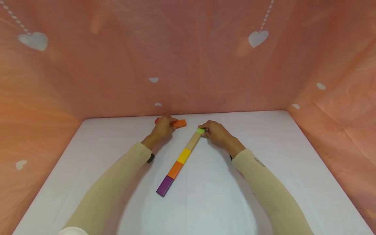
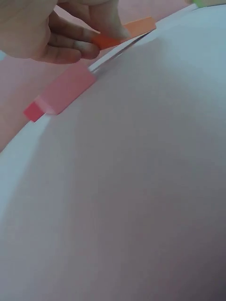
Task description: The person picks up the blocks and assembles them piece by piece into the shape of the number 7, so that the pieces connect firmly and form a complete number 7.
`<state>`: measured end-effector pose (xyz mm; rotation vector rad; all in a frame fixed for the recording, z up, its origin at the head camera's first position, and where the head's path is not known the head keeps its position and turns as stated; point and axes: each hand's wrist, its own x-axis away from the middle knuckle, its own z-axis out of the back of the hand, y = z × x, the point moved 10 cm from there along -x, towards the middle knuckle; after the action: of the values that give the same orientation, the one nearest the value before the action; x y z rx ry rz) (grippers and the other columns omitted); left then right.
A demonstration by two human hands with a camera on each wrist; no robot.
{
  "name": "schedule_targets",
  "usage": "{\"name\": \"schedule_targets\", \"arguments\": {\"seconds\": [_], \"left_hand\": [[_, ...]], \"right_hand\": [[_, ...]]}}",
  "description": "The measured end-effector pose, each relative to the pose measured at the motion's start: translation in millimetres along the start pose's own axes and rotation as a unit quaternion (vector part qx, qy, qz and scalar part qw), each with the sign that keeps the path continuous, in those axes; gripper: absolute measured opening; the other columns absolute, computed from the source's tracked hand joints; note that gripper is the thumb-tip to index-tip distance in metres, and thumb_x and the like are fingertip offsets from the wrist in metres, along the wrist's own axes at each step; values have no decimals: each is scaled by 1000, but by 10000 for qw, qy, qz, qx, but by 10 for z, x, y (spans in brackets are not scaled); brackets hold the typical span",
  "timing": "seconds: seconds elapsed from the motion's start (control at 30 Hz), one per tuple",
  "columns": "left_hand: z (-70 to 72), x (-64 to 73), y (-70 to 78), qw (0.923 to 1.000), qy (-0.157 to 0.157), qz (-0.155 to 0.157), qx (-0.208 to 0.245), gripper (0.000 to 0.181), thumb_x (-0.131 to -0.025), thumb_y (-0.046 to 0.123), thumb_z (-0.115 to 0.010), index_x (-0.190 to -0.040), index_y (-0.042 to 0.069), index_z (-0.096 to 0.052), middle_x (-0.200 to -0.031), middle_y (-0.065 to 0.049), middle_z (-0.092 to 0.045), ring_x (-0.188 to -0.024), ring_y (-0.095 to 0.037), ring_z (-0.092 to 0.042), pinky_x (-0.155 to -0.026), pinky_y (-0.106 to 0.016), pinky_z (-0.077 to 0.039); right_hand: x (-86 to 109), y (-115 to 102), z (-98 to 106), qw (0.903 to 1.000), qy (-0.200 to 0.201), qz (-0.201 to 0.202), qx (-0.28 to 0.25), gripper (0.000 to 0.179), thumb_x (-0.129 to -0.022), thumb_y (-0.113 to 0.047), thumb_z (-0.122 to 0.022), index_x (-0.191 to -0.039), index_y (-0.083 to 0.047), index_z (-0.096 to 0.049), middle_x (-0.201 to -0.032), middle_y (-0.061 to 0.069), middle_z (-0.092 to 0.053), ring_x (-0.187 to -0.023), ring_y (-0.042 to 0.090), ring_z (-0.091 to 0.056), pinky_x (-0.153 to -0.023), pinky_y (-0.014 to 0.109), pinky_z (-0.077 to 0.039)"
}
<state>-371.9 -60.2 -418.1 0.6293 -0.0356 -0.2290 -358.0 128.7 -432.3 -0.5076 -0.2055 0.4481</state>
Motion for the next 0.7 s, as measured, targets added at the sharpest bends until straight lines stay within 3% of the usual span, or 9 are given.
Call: {"name": "schedule_targets", "arguments": {"seconds": [0.27,0.47,0.7], "left_hand": [[-10,50,209,9986,46,-530,-27,39,-88,-6,-63,-125,0,-67,-117,-17,-65,-105,-29,-61,-97,-35,-54],[-56,58,292,9985,-82,-545,-17,37,-88,-6,-64,-125,-1,-67,-118,-17,-64,-105,-29,-60,-97,-35,-54],[-181,125,274,9989,-373,-264,-61,38,-91,-3,-67,-128,2,-65,-119,-13,-62,-107,-25,-59,-101,-35,-53]], "right_hand": [[30,37,6,9995,-102,-256,-159,46,-96,-20,-65,-141,-16,-58,-119,7,-60,-105,24,-54,-101,42,-49],[9,26,36,9996,-27,-206,-194,45,-97,-21,-64,-141,-16,-57,-114,6,-60,-102,23,-53,-98,41,-49],[13,25,-13,9996,-42,-215,-183,46,-96,-21,-65,-141,-15,-57,-116,7,-60,-102,24,-53,-99,42,-49]]}}
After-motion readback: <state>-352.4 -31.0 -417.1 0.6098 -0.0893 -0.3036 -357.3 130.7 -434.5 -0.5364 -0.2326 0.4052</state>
